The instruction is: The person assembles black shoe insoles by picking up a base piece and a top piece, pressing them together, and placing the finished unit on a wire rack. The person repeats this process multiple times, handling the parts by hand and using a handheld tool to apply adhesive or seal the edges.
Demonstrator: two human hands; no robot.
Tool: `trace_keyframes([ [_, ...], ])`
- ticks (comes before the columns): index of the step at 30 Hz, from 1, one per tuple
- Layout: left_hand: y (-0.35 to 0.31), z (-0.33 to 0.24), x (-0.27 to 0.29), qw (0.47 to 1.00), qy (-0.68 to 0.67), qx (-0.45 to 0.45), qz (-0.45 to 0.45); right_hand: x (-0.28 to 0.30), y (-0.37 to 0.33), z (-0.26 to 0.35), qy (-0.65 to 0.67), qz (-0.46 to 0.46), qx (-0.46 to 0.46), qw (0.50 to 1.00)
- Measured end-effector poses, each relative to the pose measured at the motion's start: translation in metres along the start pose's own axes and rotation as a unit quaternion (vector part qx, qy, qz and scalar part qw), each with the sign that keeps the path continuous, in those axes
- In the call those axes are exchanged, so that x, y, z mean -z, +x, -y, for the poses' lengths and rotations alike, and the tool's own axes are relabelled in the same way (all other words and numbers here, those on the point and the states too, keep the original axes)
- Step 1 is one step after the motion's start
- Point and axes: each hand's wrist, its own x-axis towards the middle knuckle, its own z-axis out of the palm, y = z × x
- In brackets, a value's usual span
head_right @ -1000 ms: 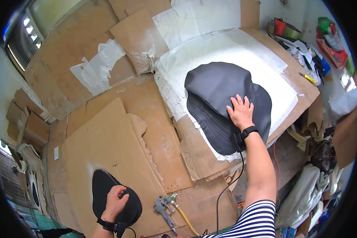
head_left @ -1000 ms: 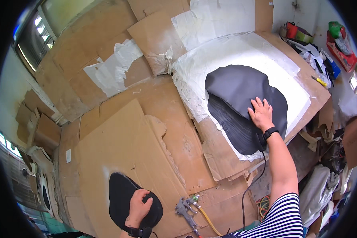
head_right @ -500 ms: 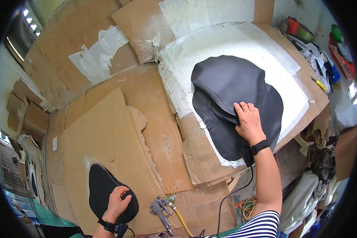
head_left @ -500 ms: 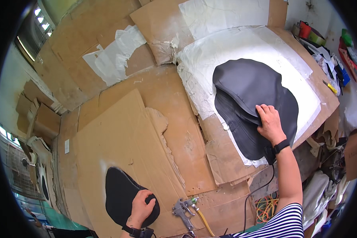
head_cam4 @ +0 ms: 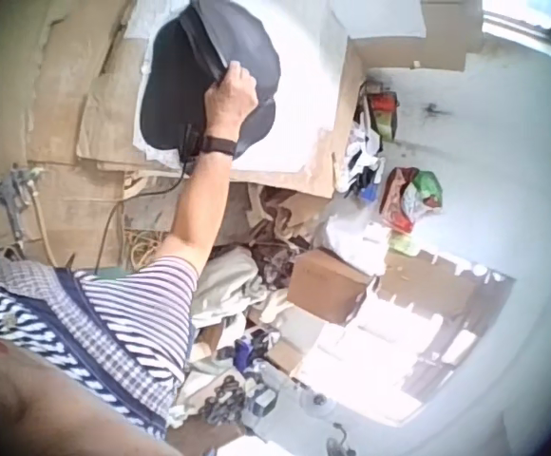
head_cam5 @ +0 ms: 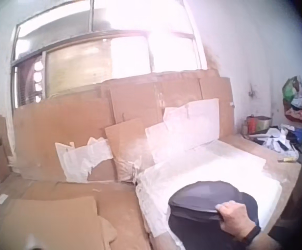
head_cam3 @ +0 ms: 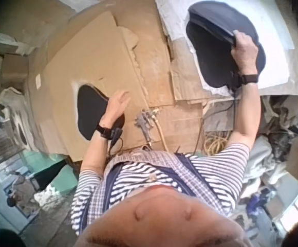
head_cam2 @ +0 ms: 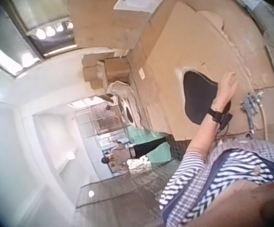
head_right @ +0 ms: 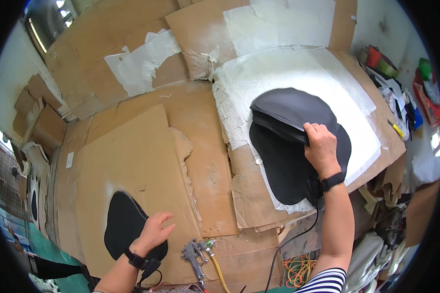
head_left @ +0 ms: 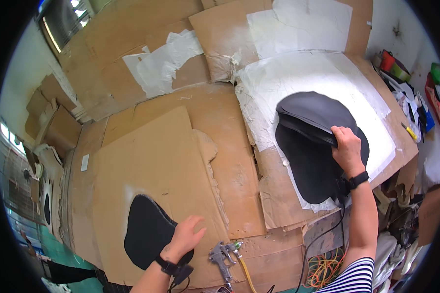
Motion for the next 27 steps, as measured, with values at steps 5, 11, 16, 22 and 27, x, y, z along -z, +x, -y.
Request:
trace_keyframes([
  [5, 0.064, -0.076, -0.010, 0.975, -0.012, -0.189, -0.112, 0.067, -0.002, 0.068, 0.005, 0.061, 0.079, 0.995],
  [11, 0.058, -0.152, -0.083, 0.955, 0.016, -0.239, -0.177, 0.097, -0.061, 0.141, 0.117, 0.171, 0.049, 0.977],
  [16, 0.041, -0.123, -0.113, 0.945, 0.002, -0.253, -0.208, 0.110, -0.090, 0.160, 0.155, 0.185, 0.034, 0.970],
  [22, 0.019, -0.083, -0.080, 0.954, -0.049, -0.218, -0.202, 0.157, -0.066, 0.192, 0.159, 0.170, 0.114, 0.966],
  [27, -0.022, -0.083, -0.023, 0.924, -0.185, -0.273, -0.193, 0.207, -0.037, 0.231, 0.168, 0.128, 0.183, 0.960],
])
